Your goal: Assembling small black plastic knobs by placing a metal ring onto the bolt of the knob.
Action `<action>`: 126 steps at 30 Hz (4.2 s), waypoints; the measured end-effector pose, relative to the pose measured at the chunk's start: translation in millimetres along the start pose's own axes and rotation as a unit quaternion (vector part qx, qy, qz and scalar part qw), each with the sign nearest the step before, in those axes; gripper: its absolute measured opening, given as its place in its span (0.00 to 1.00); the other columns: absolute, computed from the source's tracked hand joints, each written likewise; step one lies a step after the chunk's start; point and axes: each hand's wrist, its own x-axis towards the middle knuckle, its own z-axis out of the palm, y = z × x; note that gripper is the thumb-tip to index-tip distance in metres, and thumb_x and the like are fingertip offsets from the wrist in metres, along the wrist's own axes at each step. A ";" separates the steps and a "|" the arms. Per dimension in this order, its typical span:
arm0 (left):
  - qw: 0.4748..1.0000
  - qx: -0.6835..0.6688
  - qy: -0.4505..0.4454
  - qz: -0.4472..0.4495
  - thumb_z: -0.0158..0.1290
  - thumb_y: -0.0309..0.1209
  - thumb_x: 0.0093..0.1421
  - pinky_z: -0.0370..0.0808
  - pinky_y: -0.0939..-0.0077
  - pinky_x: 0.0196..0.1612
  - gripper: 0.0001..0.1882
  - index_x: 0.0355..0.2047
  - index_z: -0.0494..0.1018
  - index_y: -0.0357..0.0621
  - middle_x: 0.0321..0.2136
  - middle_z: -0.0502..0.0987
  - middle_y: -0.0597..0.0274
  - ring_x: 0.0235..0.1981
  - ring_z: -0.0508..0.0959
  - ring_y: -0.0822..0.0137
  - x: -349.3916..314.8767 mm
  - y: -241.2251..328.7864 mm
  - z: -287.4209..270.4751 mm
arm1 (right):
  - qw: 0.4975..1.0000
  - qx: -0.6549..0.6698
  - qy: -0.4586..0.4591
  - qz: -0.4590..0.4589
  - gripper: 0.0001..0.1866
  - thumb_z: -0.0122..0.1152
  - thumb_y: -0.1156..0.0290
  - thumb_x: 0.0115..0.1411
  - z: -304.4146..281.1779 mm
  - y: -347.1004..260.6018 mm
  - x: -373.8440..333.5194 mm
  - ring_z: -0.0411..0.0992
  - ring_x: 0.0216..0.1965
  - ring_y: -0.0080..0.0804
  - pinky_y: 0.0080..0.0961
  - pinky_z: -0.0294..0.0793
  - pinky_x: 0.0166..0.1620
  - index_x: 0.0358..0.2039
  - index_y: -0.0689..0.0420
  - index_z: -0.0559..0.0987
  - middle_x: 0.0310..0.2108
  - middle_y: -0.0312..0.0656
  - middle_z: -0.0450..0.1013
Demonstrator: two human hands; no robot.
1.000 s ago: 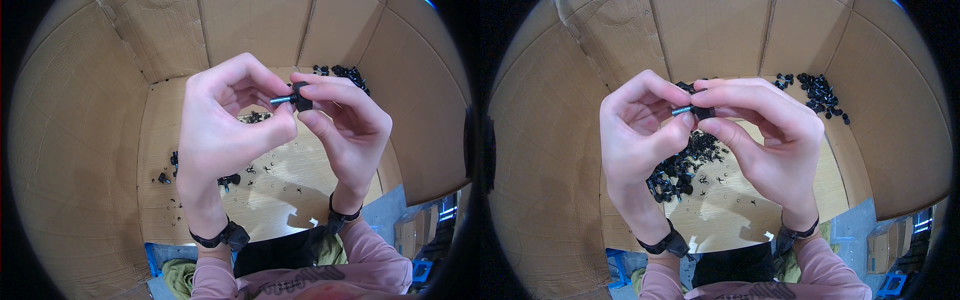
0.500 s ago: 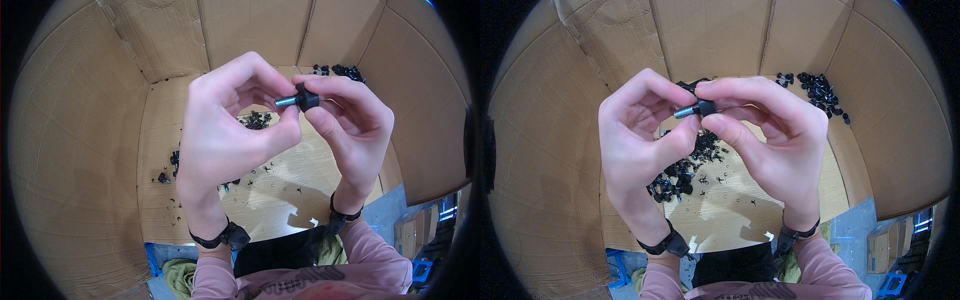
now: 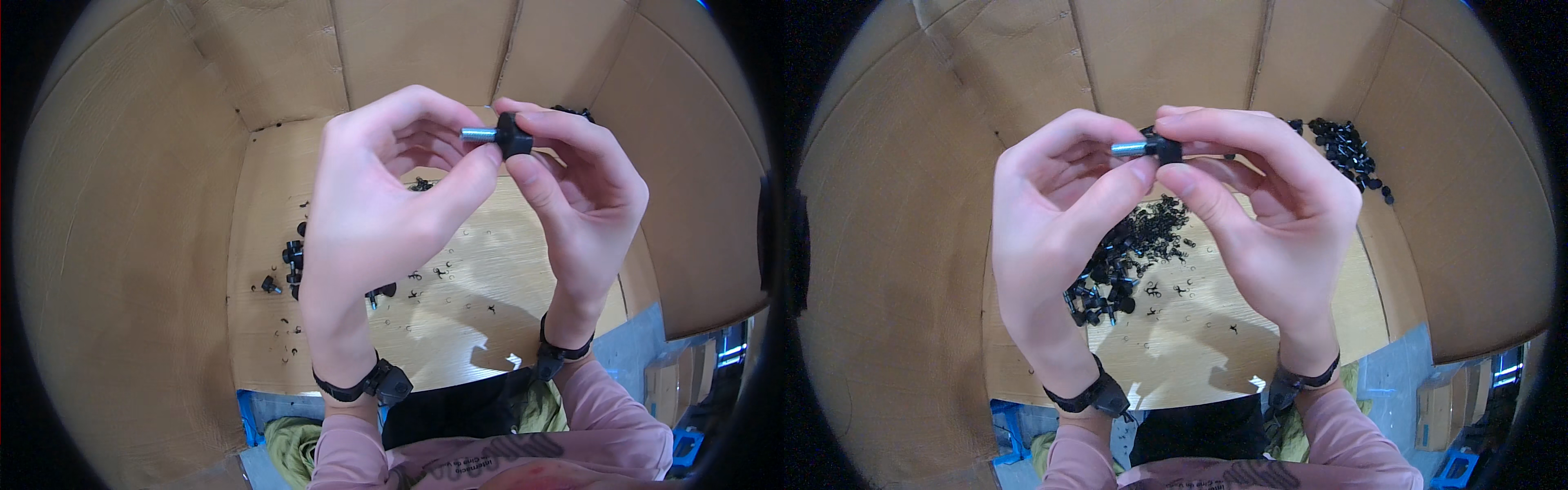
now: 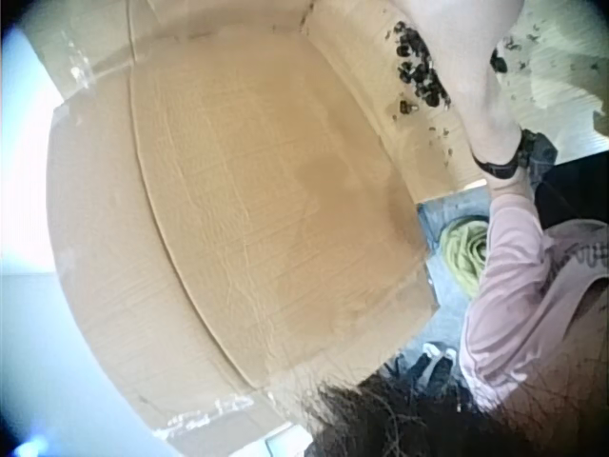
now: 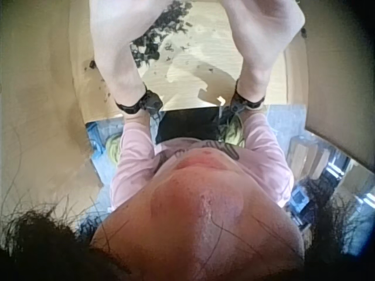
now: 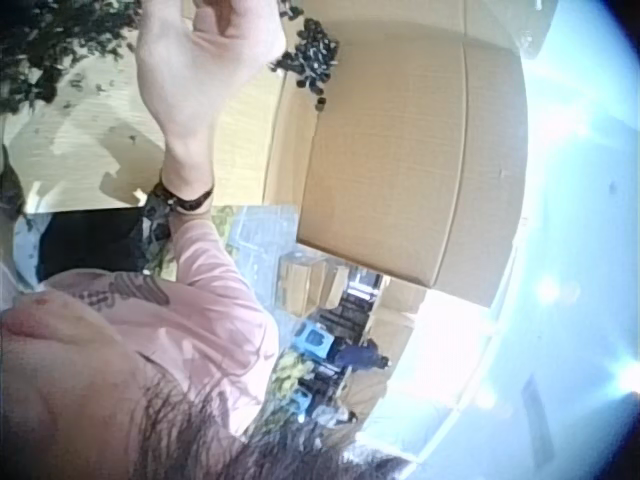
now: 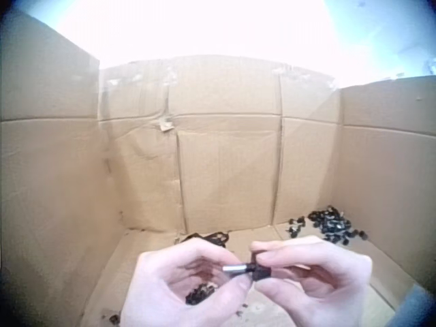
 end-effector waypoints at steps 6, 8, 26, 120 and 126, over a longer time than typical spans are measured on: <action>0.997 -0.067 -0.006 -0.035 0.55 0.21 0.53 0.73 0.82 0.39 0.08 0.34 0.73 0.31 0.29 0.78 0.58 0.33 0.77 0.74 0.8 1.7 -1.9 | 0.998 -0.039 0.026 -0.034 0.16 0.60 0.83 0.54 4.1 -1.5 -1.0 0.72 0.47 0.37 0.24 0.73 0.49 0.44 0.67 0.73 0.45 0.56 0.72; 0.995 -0.087 -0.016 -0.049 0.55 0.21 0.53 0.74 0.83 0.37 0.07 0.33 0.73 0.31 0.29 0.78 0.57 0.32 0.77 0.73 3.1 -2.2 -3.3 | 0.998 -0.048 0.016 -0.045 0.16 0.61 0.83 0.54 4.1 2.8 -0.9 0.72 0.47 0.36 0.23 0.73 0.48 0.44 0.66 0.73 0.45 0.56 0.72; 0.993 -0.016 -0.071 0.098 0.55 0.17 0.53 0.73 0.78 0.43 0.08 0.35 0.72 0.32 0.33 0.75 0.56 0.36 0.76 0.71 6.1 -18.1 -16.9 | 0.991 0.057 -0.088 0.079 0.16 0.61 0.83 0.53 -18.2 -7.4 0.8 0.73 0.45 0.36 0.24 0.75 0.46 0.43 0.70 0.73 0.43 0.56 0.72; 0.989 -0.048 0.052 0.128 0.52 0.22 0.59 0.74 0.81 0.33 0.06 0.36 0.70 0.31 0.32 0.75 0.55 0.32 0.81 0.62 0.3 -0.7 -0.1 | 0.997 -0.045 0.025 0.054 0.14 0.59 0.83 0.54 -3.1 -2.7 2.7 0.74 0.39 0.27 0.19 0.76 0.43 0.43 0.68 0.72 0.37 0.45 0.73; 0.981 0.028 0.007 0.191 0.52 0.16 0.56 0.74 0.80 0.34 0.06 0.34 0.70 0.30 0.29 0.72 0.57 0.31 0.79 0.66 1.8 -4.2 2.1 | 0.996 0.041 0.037 0.076 0.14 0.59 0.80 0.56 -1.7 -2.9 2.2 0.74 0.37 0.26 0.16 0.75 0.40 0.43 0.68 0.72 0.36 0.45 0.73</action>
